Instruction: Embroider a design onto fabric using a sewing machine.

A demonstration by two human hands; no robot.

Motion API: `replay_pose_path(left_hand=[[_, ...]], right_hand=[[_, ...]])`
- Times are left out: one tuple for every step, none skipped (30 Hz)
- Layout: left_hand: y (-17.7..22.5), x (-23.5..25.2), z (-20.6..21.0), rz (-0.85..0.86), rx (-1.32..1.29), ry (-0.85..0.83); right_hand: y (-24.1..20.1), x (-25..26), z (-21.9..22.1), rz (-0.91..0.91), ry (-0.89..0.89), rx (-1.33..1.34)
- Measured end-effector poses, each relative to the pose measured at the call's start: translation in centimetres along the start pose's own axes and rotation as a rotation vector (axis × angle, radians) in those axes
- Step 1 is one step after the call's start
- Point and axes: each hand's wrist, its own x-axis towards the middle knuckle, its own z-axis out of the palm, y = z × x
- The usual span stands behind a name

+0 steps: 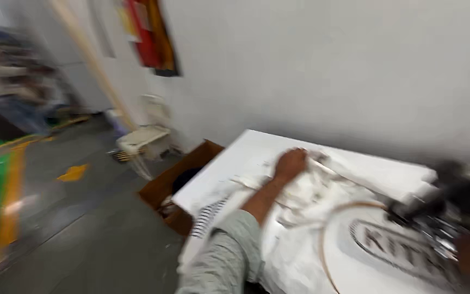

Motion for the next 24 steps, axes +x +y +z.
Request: replay_pose_path(left_hand=[[-0.3,0.6,0.0,0.012,0.004,-0.015],[-0.4,1.2,-0.2,0.009,0.022,-0.029],[-0.4,1.6,-0.4,0.009,0.042,-0.037],[-0.4,1.9,-0.5,0.013,0.06,-0.04],[-0.4,2.2,-0.6,0.013,0.082,-0.025],[-0.5,2.4,-0.6,0.014,0.111,0.008],[-0.7,2.6,-0.7,0.023,0.123,0.051],[-0.9,2.8,-0.8,0.038,0.123,0.084],[-0.7,2.8,-1.0,0.066,0.123,0.121],[-0.2,2.5,-1.2,0.111,0.138,0.17],[0.7,2.1,-1.5,0.173,0.154,0.231],[1.9,1.6,-1.7,0.244,0.165,0.293],[3.3,1.1,-1.8,0.317,0.165,0.347],[4.9,0.5,-1.8,0.392,0.141,0.364],[6.5,-0.3,-1.5,0.466,0.096,0.333],[8.0,-1.1,-1.0,0.54,0.026,0.259],[9.3,-1.9,-0.3,0.611,-0.07,0.14],[10.2,-2.6,0.5,0.68,-0.176,-0.017],[10.8,-3.2,1.4,0.728,-0.259,-0.184],[11.1,-3.8,2.3,0.764,-0.302,-0.324],[11.2,-4.4,3.0,0.781,-0.309,-0.42],[11.2,-4.8,3.5,0.792,-0.3,-0.455],[11.2,-4.9,3.7,0.807,-0.285,-0.446],[11.1,-4.8,3.7,0.826,-0.268,-0.419]], right_hand=[[0.4,1.3,0.0,0.05,-0.022,0.051],[0.6,2.1,-0.1,0.092,-0.038,0.115],[0.6,2.3,-0.3,0.109,-0.027,0.199],[0.5,2.1,-0.5,0.107,0.001,0.282],[0.3,2.0,-0.6,0.096,0.027,0.337],[0.1,2.1,-0.5,0.082,0.073,0.389],[0.1,2.4,0.1,0.041,0.168,0.45],[0.1,2.7,0.7,-0.005,0.269,0.504],[0.1,3.0,1.1,-0.037,0.336,0.539],[0.1,3.2,1.2,-0.044,0.352,0.553],[0.1,3.3,1.2,-0.047,0.368,0.552],[0.1,3.4,1.3,-0.056,0.39,0.544],[0.2,3.4,1.4,-0.066,0.411,0.537],[0.2,3.4,1.4,-0.067,0.415,0.531],[0.4,3.3,1.4,-0.055,0.394,0.522],[0.5,3.3,1.3,-0.035,0.354,0.51],[0.7,3.2,1.2,-0.027,0.334,0.511],[0.9,3.1,1.4,-0.033,0.343,0.507],[1.1,3.1,1.6,-0.042,0.367,0.506],[1.3,3.1,1.8,-0.059,0.399,0.508],[1.4,3.2,1.9,-0.065,0.411,0.511],[1.5,3.2,1.9,-0.071,0.409,0.516],[1.7,3.3,2.0,-0.084,0.42,0.521],[1.8,3.5,2.1,-0.083,0.424,0.526]])
